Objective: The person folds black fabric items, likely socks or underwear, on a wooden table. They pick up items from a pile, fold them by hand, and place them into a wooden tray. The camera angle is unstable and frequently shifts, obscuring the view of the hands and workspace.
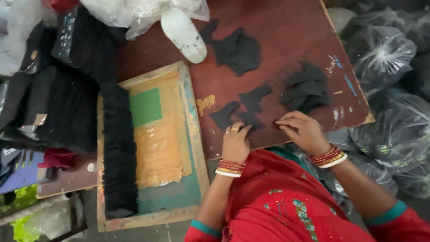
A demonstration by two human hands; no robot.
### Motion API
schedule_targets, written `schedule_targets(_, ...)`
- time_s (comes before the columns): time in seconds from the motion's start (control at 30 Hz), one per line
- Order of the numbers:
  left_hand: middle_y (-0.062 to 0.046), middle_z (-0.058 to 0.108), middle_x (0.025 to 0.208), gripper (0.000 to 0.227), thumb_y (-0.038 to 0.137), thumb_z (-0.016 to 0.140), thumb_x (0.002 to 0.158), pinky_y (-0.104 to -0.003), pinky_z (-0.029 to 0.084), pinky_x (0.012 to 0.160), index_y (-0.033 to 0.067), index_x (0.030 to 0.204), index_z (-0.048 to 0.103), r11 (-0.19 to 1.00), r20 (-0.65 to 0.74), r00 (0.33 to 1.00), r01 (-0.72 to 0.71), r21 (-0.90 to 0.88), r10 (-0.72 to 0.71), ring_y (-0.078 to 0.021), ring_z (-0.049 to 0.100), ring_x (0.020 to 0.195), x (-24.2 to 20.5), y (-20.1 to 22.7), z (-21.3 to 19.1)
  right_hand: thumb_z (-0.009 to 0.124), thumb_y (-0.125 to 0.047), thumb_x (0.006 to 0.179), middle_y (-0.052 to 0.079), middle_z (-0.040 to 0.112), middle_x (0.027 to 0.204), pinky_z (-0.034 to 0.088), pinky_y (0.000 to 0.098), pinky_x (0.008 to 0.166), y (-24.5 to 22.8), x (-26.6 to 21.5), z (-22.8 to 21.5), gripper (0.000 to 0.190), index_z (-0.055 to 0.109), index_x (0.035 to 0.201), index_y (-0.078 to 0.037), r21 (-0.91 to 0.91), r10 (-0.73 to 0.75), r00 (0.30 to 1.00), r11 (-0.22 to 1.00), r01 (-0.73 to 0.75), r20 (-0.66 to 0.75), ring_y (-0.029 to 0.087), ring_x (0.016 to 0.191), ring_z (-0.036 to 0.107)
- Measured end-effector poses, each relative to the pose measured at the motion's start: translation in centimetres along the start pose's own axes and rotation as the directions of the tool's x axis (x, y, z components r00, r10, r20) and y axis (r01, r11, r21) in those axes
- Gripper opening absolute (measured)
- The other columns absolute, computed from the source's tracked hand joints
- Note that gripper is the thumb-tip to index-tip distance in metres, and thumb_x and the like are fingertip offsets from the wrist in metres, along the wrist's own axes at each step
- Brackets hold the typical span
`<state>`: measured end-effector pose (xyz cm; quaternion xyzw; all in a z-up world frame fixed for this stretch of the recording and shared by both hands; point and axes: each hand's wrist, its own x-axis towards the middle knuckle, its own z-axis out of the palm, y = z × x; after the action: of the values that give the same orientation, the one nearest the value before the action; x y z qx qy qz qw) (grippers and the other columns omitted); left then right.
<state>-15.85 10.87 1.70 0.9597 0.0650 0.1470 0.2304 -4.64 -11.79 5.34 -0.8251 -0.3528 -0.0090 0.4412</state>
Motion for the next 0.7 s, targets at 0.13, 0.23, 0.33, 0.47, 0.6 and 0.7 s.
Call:
schedule_targets(0.13, -0.023, 0.061, 0.121, 0.056, 0.017, 0.079, 0.071, -0.051, 0.048, 0.094, -0.0041, 0.122, 0.068, 0.99, -0.169, 0.984, 0.035, -0.133, -0.058, -0.0454, 0.058, 0.108, -0.7, 0.0, -3.0, 0.071, -0.009, 0.086, 0.009, 0.072, 0.101, 0.057, 0.0365, 0.08, -0.3, 1.7, 2.3, 0.019, 0.077, 0.104, -0.007, 0.089, -0.106, 0.982, 0.992, 0.093, 0.157, 0.028, 0.093, 0.071)
schedule_targets(0.23, -0.019, 0.066, 0.112, 0.034, 0.016, 0.081, 0.076, -0.05, 0.05, 0.093, 0.0017, 0.106, 0.075, 0.978, -0.043, 0.981, 0.181, -0.103, -0.187, -0.0426, 0.061, 0.104, -1.0, -1.5, -1.6, 0.071, -0.014, 0.088, 0.011, 0.068, 0.094, 0.056, 0.04, 0.08, 0.4, 2.8, 7.0, 0.011, 0.073, 0.092, -0.005, -0.019, -0.25, 0.944, 0.965, 0.26, 0.217, 0.031, 0.091, 0.068)
schedule_targets(0.33, -0.019, 0.069, 0.111, 0.031, 0.015, 0.079, 0.074, -0.047, 0.052, 0.093, 0.0006, 0.102, 0.075, 0.972, -0.059, 0.985, 0.149, -0.181, -0.162, -0.0407, 0.064, 0.104, -0.6, -2.1, -1.2, 0.067, -0.016, 0.089, 0.012, 0.064, 0.091, 0.053, 0.0427, 0.079, -0.2, 5.9, 9.4, 0.012, 0.069, 0.087, -0.005, -0.124, -0.37, 0.891, 0.903, 0.411, 0.265, 0.033, 0.089, 0.064)
schedule_targets(0.47, -0.021, 0.067, 0.106, 0.027, 0.019, 0.082, 0.078, -0.048, 0.052, 0.089, -0.0012, 0.093, 0.075, 0.96, 0.11, 0.958, 0.274, -0.057, -0.266, -0.0409, 0.064, 0.103, -0.8, -2.1, -1.6, 0.065, -0.017, 0.091, 0.013, 0.063, 0.091, 0.052, 0.0421, 0.078, -0.2, 4.9, 9.5, 0.012, 0.069, 0.09, -0.005, -0.201, -0.377, 0.872, 0.871, 0.448, 0.311, 0.033, 0.089, 0.063)
schedule_targets(0.6, -0.019, 0.069, 0.107, 0.031, 0.017, 0.081, 0.077, -0.047, 0.052, 0.09, 0.0005, 0.103, 0.076, 0.973, 0.005, 0.986, 0.167, -0.158, -0.168, -0.0396, 0.064, 0.102, -1.0, -2.2, -1.4, 0.066, -0.018, 0.09, 0.011, 0.064, 0.09, 0.053, 0.0415, 0.078, 1.0, 0.5, 7.1, 0.013, 0.071, 0.092, -0.007, -0.238, -0.33, 0.879, 0.875, 0.421, 0.344, 0.031, 0.088, 0.063)
schedule_targets(0.7, -0.018, 0.069, 0.108, 0.034, 0.018, 0.081, 0.079, -0.046, 0.053, 0.091, -0.0001, 0.108, 0.075, 0.979, -0.028, 0.993, 0.105, -0.176, -0.112, -0.0387, 0.064, 0.103, -0.9, -1.5, -2.2, 0.068, -0.015, 0.086, 0.01, 0.067, 0.098, 0.054, 0.0407, 0.082, 2.4, -2.9, 3.9, 0.016, 0.074, 0.099, -0.008, -0.156, -0.284, 0.929, 0.933, 0.325, 0.236, 0.031, 0.094, 0.066)
